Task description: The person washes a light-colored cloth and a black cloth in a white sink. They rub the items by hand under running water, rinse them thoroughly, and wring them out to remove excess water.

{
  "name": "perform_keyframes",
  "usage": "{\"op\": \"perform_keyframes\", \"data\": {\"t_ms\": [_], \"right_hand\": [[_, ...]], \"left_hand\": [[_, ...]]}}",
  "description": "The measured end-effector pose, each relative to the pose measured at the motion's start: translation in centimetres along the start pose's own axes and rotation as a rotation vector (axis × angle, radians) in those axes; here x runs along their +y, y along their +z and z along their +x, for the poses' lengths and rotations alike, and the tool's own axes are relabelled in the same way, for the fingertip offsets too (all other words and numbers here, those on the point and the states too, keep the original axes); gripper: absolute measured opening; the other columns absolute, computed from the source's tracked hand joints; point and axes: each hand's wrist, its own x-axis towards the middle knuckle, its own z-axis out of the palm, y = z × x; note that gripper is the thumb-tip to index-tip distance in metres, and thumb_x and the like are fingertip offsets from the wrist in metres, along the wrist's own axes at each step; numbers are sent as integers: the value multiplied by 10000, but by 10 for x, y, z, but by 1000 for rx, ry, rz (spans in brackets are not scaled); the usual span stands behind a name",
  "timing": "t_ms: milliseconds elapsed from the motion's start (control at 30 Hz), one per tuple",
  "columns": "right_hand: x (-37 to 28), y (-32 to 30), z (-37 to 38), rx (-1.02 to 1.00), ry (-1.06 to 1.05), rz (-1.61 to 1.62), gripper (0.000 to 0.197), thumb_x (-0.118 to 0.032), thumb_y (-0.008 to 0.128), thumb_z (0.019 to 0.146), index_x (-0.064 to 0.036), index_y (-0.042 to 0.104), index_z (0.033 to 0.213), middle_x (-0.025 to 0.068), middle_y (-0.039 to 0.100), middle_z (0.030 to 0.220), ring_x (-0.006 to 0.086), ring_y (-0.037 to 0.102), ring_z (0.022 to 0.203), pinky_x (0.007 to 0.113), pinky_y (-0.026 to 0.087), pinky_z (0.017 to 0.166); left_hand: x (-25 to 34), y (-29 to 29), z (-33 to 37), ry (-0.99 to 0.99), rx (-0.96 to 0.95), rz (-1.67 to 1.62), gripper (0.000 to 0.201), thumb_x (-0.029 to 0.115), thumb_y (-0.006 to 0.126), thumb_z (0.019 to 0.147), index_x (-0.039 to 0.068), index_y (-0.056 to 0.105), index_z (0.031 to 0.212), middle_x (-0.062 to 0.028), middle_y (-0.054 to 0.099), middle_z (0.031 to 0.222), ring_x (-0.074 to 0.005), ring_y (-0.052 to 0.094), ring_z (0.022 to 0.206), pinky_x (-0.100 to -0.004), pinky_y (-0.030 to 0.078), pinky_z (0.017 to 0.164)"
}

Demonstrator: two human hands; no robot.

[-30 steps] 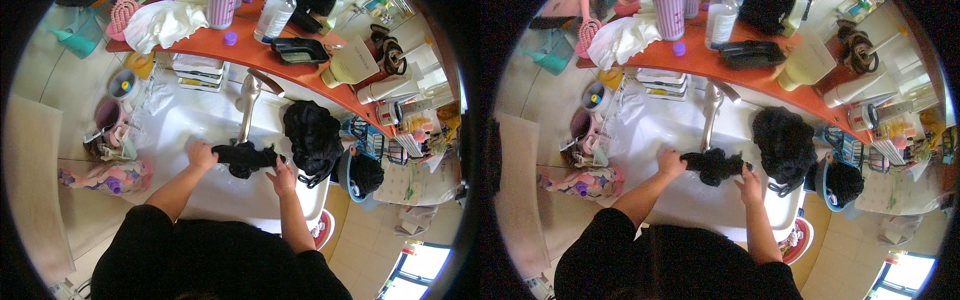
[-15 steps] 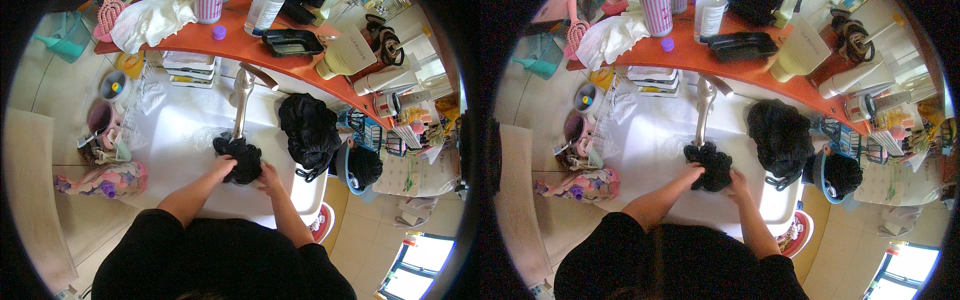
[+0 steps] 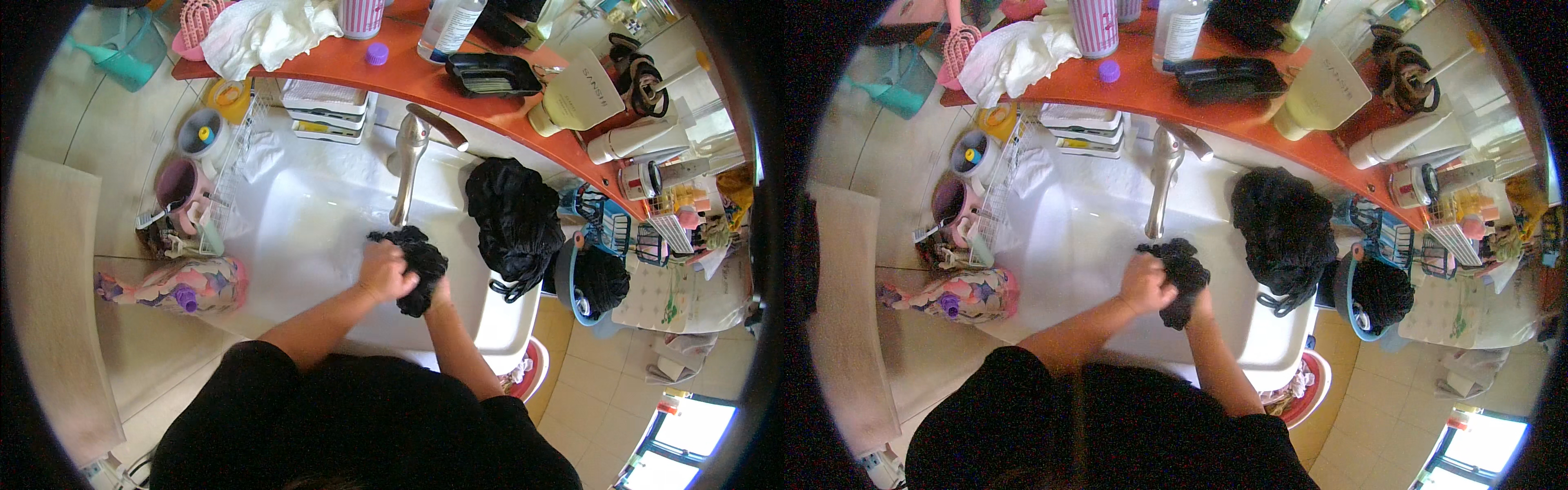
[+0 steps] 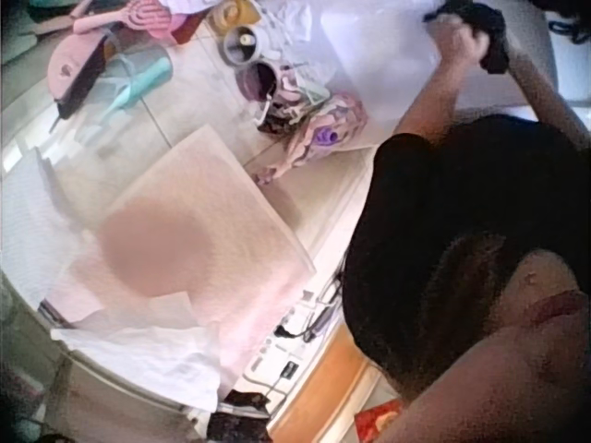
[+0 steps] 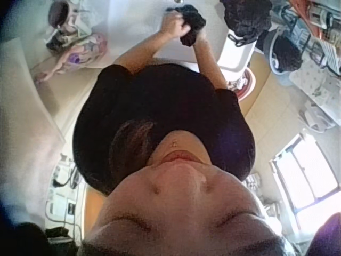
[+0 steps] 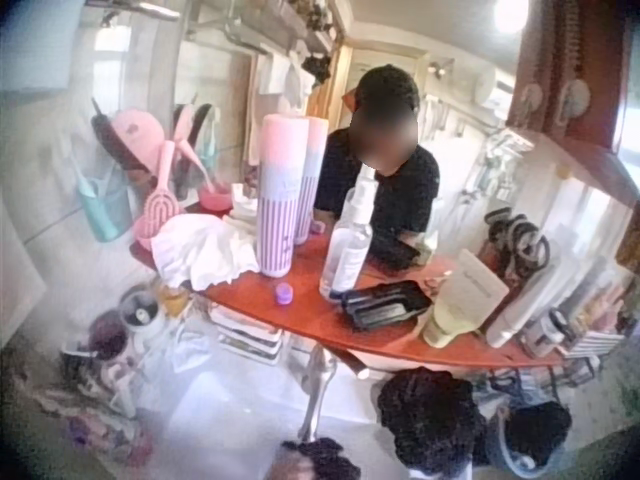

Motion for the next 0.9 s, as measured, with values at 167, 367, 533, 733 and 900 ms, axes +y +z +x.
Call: {"op": "perform_keyframes", "data": {"t_ms": [167, 367, 533, 733, 900], "right_hand": [[-54, -40, -7, 179, 540, 392, 427, -430, 457, 890, -122, 524, 1178, 65, 537, 1199, 263, 519, 1080, 454, 372, 927], [-1, -68, -27, -330, 1058, -58, 377, -311, 511, 849, -179, 505, 1202, 45, 546, 1144, 241, 535, 1033, 467, 398, 848], [20, -61, -16, 276, 707, 91, 476, -273, 516, 842, -222, 375, 1294, 65, 530, 1146, 240, 510, 1060, 461, 399, 844], [21, -40, -3, 91, 1026, 475, 654, -523, 504, 818, -318, 215, 1369, 106, 338, 1354, 346, 389, 1182, 616, 263, 929], [38, -40, 8, -16, 589, 1099, 709, -654, 362, 818, -79, 475, 1218, 143, 545, 1145, 331, 520, 1032, 514, 396, 903]], "left_hand": [[-72, -36, -29, -547, -253, 384, 301, 305, 666, 614, 79, 673, 812, -176, 503, 1119, -388, 413, 1073, -501, 358, 873], [-42, -26, -23, -563, -446, 259, 588, 382, 703, 650, 164, 541, 1172, -145, 305, 1347, -402, 240, 1238, -617, 257, 932], [-52, -10, -24, -401, -738, 296, 543, 374, 688, 693, 161, 548, 1172, -132, 305, 1348, -407, 253, 1233, -596, 296, 924], [-58, 47, -10, -1226, -306, -618, 477, 144, 680, 608, 40, 598, 1066, -131, 609, 1013, -268, 582, 896, -326, 458, 785], [27, -12, 16, -208, -497, -910, 217, 78, 649, 542, 4, 586, 737, -110, 565, 798, -248, 569, 780, -323, 449, 708]]}}
